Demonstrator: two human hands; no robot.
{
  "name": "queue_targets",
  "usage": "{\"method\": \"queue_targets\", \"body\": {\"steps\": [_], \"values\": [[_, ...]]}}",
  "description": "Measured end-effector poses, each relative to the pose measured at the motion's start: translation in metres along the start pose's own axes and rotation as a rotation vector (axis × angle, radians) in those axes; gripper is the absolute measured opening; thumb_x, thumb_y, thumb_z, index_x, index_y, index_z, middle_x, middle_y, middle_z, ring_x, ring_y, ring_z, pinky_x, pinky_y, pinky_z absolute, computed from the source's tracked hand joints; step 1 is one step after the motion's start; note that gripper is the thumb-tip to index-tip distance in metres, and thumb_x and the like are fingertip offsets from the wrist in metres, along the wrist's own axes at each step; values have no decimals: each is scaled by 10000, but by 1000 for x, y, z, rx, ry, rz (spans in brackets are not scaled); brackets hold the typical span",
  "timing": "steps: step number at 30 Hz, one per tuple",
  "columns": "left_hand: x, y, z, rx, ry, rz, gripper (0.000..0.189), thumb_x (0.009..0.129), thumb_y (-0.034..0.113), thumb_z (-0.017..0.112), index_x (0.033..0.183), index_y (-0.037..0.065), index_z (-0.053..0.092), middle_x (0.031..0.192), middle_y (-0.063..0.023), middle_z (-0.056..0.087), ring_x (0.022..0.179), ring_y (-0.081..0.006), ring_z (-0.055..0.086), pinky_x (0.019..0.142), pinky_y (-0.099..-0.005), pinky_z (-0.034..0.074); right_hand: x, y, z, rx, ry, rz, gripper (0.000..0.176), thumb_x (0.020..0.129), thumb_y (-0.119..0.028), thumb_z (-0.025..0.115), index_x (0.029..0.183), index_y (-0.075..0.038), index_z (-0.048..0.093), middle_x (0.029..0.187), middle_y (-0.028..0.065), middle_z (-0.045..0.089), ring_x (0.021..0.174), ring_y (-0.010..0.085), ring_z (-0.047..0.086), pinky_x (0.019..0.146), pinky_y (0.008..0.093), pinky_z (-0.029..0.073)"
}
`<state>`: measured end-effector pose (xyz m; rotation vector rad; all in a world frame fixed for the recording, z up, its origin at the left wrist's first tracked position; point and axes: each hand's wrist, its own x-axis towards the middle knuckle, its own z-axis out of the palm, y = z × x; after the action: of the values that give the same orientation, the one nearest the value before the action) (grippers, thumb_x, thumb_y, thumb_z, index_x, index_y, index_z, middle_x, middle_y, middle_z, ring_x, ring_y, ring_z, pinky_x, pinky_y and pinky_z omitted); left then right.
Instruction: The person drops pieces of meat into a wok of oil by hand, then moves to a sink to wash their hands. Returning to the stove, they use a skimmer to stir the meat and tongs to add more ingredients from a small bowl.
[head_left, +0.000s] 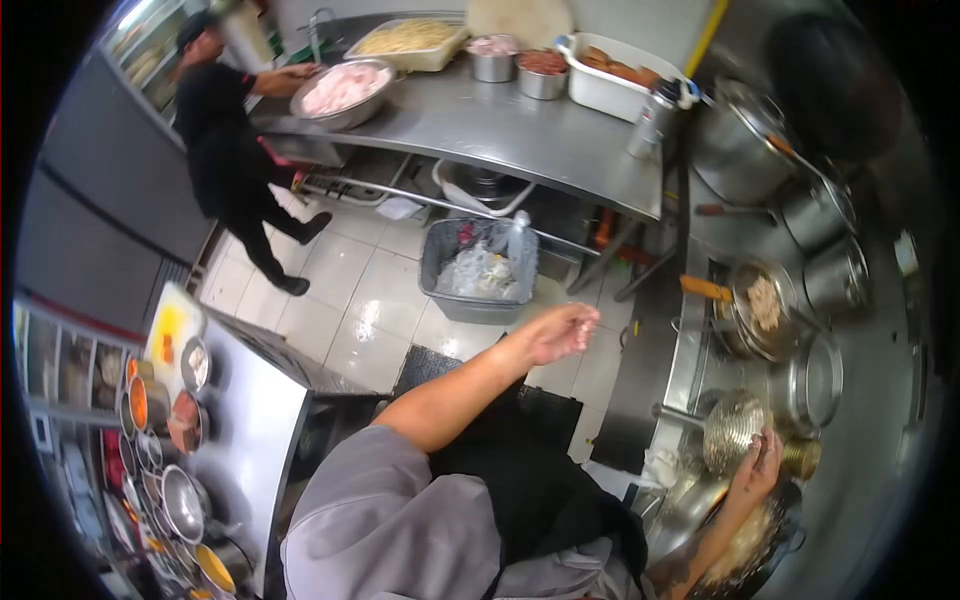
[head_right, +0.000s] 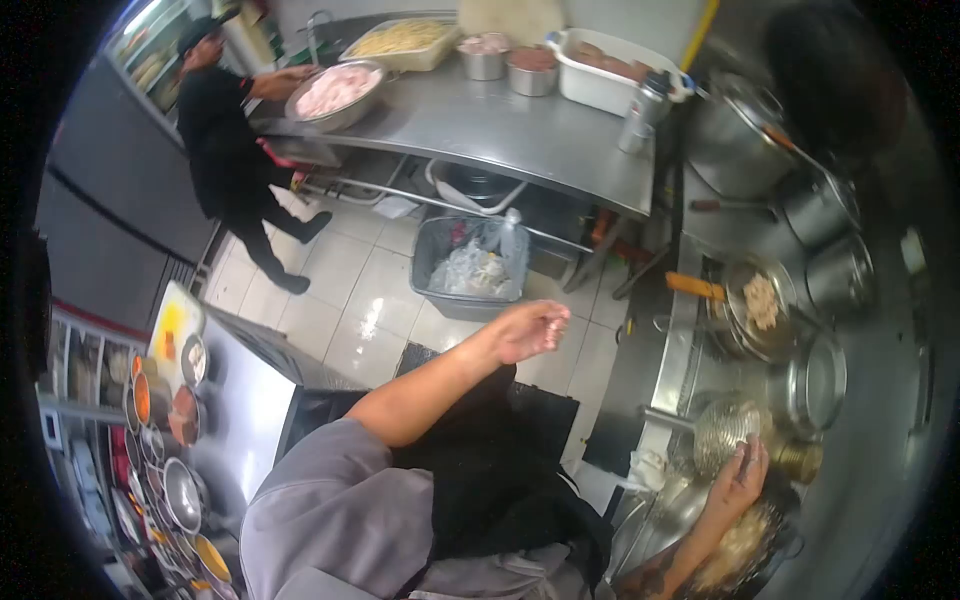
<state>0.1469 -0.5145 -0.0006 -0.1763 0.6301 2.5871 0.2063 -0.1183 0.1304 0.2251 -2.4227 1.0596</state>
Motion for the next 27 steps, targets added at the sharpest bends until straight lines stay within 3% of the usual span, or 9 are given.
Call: {"method": "queue_targets", "body": {"steps": [5, 6, 9, 15, 16, 21, 27], "values": [[-86, 71, -77, -202, 162, 188, 80, 871, 153, 545, 839, 80, 550, 644, 31, 480, 564, -97, 450, 526, -235, 394, 33, -61, 99, -116, -169, -129, 228, 874, 2, 513, 1075, 90, 574, 1066, 153, 574, 975, 246, 568, 876, 311, 441], [-104, 84, -94, -204, 140, 237, 70, 871, 139, 535, 859, 70, 543, 653, 28, 479, 572, -100, 444, 543, -235, 396, 33, -73, 126, -5, -196, -128, 219, 897, 11, 502, 1090, 96, 563, 1098, 132, 554, 993, 194, 560, 865, 279, 455], [-159, 130, -136, -297, 303, 330, 69, 876, 131, 514, 865, 65, 532, 655, 24, 469, 566, -100, 433, 549, -240, 382, 39, -124, 206, -15, -281, -248, 201, 855, -2, 535, 1029, 75, 600, 1018, 157, 598, 948, 246, 583, 832, 318, 465], [-290, 206, -178, -346, 401, 676, 59, 838, 75, 511, 888, 44, 513, 701, 0, 479, 597, -103, 451, 549, -234, 394, 56, -255, 352, 209, -544, -411, 204, 844, 8, 533, 1025, 75, 599, 1017, 160, 599, 939, 268, 588, 832, 332, 465], [-307, 208, -197, -357, 379, 732, 59, 838, 62, 500, 893, 41, 507, 717, -7, 474, 607, -104, 448, 556, -240, 396, 62, -273, 373, 146, -542, -520, 204, 845, 13, 526, 1025, 78, 597, 1021, 167, 597, 940, 276, 588, 830, 335, 466], [-388, 211, -198, -444, 498, 1007, 37, 855, 69, 492, 879, 46, 509, 717, -4, 466, 611, -106, 448, 573, -252, 401, 72, -349, 464, 383, -724, -657, 223, 866, 10, 484, 1051, 97, 574, 1065, 172, 568, 964, 265, 582, 829, 320, 502], [-440, 193, -207, -512, 555, 1274, 38, 855, 69, 498, 882, 46, 511, 717, -6, 478, 615, -109, 457, 578, -257, 405, 75, -422, 559, 488, -826, -917, 213, 875, -3, 490, 1047, 87, 577, 1018, 178, 582, 949, 276, 583, 833, 337, 468]]}}
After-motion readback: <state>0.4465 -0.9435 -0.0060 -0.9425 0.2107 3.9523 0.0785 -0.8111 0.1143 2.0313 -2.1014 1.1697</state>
